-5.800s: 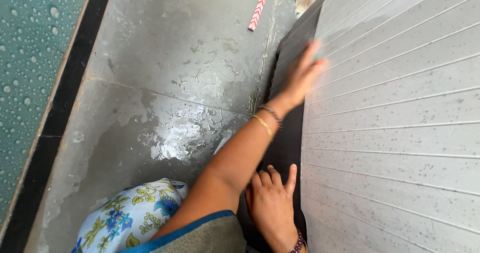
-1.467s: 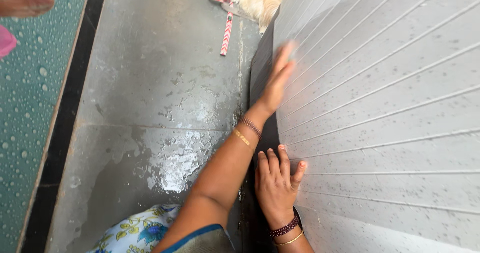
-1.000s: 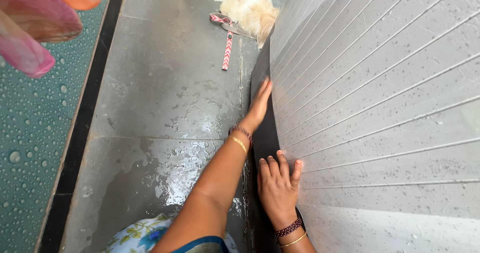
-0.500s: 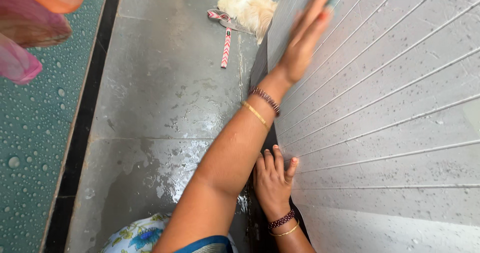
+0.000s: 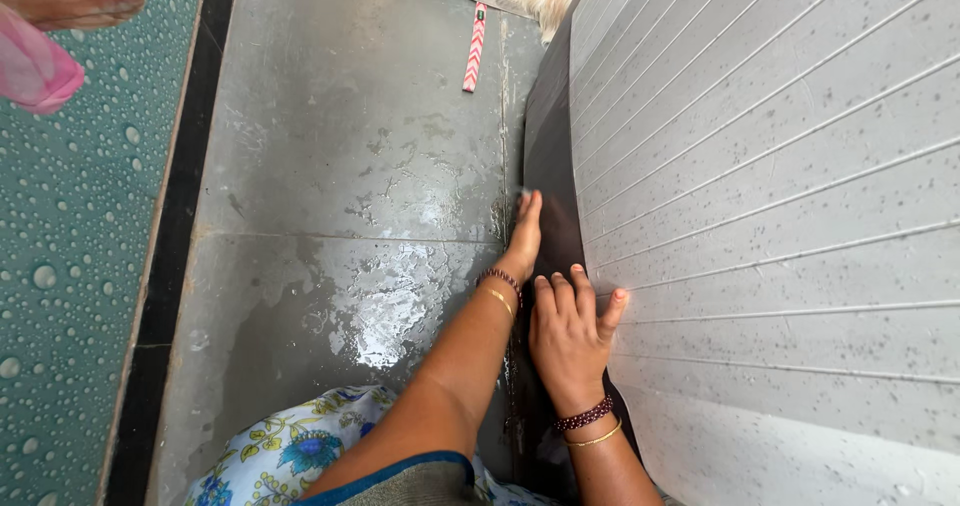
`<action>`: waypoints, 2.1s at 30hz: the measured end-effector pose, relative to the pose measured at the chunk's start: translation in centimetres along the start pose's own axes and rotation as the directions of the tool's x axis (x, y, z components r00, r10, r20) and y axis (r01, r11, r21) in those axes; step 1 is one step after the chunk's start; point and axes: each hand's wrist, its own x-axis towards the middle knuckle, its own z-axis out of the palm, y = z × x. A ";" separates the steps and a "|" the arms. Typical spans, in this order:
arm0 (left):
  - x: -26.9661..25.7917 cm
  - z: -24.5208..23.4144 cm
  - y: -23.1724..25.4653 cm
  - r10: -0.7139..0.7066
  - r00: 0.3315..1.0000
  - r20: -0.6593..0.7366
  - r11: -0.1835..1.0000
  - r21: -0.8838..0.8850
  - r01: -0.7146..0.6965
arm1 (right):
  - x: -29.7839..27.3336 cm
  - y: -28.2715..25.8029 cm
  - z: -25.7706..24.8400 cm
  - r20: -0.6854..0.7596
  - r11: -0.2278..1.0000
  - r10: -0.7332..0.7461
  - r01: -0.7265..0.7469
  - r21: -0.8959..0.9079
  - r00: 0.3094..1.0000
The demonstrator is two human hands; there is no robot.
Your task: The person scrubs a white wall with a green scrubber, repeatedly dipping it into a small white cup of water. They clean the lower section of the wall and the adjacent floor area, then move to a washing machine.
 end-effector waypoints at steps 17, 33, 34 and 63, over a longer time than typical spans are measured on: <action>-2.5 4.5 10.5 0.702 0.675 0.227 0.690 0.018 -0.724 | -0.1 -0.1 -0.7 0.007 0.998 0.015 -0.015 0.062 1.000; -5.3 3.9 13.6 0.443 0.823 0.354 0.879 -0.353 -0.321 | -1.9 0.5 -0.8 0.115 0.978 -0.065 0.040 0.205 0.991; -5.4 4.2 14.8 0.480 0.789 0.384 0.871 -0.315 -0.377 | -2.0 0.3 -0.8 0.131 0.974 -0.066 0.036 0.225 0.989; -9.2 8.4 14.0 0.391 0.917 0.084 0.920 0.001 -0.392 | -7.2 -1.5 2.5 0.299 0.952 -0.161 0.069 0.298 0.941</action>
